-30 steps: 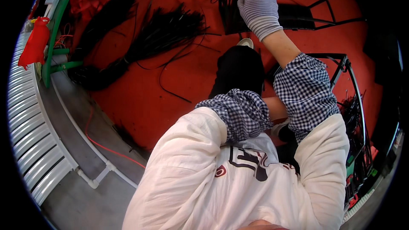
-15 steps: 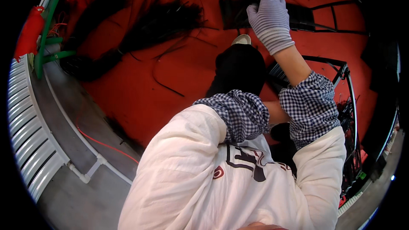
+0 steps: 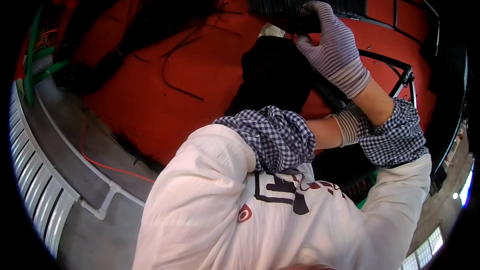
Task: The person weaves thin black strips through the frame of a metal furniture piece. The person uses a small tool to guide the strips, pulls them through the gaps, and uses a handheld stapler to secure the ends.
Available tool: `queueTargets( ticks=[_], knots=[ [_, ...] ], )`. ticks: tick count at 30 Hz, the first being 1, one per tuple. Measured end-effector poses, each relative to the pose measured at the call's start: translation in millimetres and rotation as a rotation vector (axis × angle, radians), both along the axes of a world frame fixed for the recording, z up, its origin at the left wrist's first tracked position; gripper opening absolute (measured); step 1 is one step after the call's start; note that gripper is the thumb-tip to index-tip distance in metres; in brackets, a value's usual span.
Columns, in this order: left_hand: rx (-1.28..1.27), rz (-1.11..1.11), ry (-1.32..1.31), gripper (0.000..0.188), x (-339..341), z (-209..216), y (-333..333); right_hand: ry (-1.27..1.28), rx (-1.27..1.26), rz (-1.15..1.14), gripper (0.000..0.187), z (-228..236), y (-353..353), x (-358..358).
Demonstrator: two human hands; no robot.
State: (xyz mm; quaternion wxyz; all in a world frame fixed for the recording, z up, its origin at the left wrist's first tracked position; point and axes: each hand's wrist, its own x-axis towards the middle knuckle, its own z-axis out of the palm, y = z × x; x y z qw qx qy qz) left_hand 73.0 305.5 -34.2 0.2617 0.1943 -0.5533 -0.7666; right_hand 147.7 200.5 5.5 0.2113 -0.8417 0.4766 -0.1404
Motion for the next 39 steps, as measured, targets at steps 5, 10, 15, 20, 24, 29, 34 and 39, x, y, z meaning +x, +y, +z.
queueTargets(
  ticks=[5, 10, 15, 20, 24, 29, 34, 39],
  knots=[
    [0.066, 0.113, -0.036, 0.045, 5.1, 8.1, 9.3, -0.108, 0.059, 0.113, 0.052, -1.6, -7.5, -8.2],
    [-0.455, 0.245, -0.48, 0.042, 5.4, 12.4, 24.0, -0.153, 0.073, 0.23, 0.052, -2.1, -13.3, -17.9],
    [-0.613, 0.425, -0.602, 0.036, 19.1, 30.7, 19.8, -0.223, 0.02, 0.352, 0.051, -8.1, -20.4, -22.7],
    [-0.755, 0.339, -0.455, 0.032, 43.1, 41.3, 11.0, -0.282, 0.423, 0.495, 0.048, 7.0, -42.3, -33.2],
    [-0.738, 0.294, -0.409, 0.03, 48.1, 39.4, 6.3, -0.247, 1.089, 0.436, 0.052, 13.7, -75.2, -35.6],
    [-0.737, 0.344, -0.402, 0.031, 48.4, 35.7, 6.3, -0.241, 1.169, 0.597, 0.052, 4.3, -94.0, -37.6],
    [-0.716, 0.344, -0.392, 0.029, 47.5, 37.8, 7.8, -0.379, 0.966, 0.665, 0.05, -7.6, -90.0, -38.4],
    [-0.781, 0.285, -0.418, 0.033, 49.3, 37.6, 4.2, -0.369, 0.975, 0.6, 0.043, -2.3, -86.4, -38.0]
  ],
)
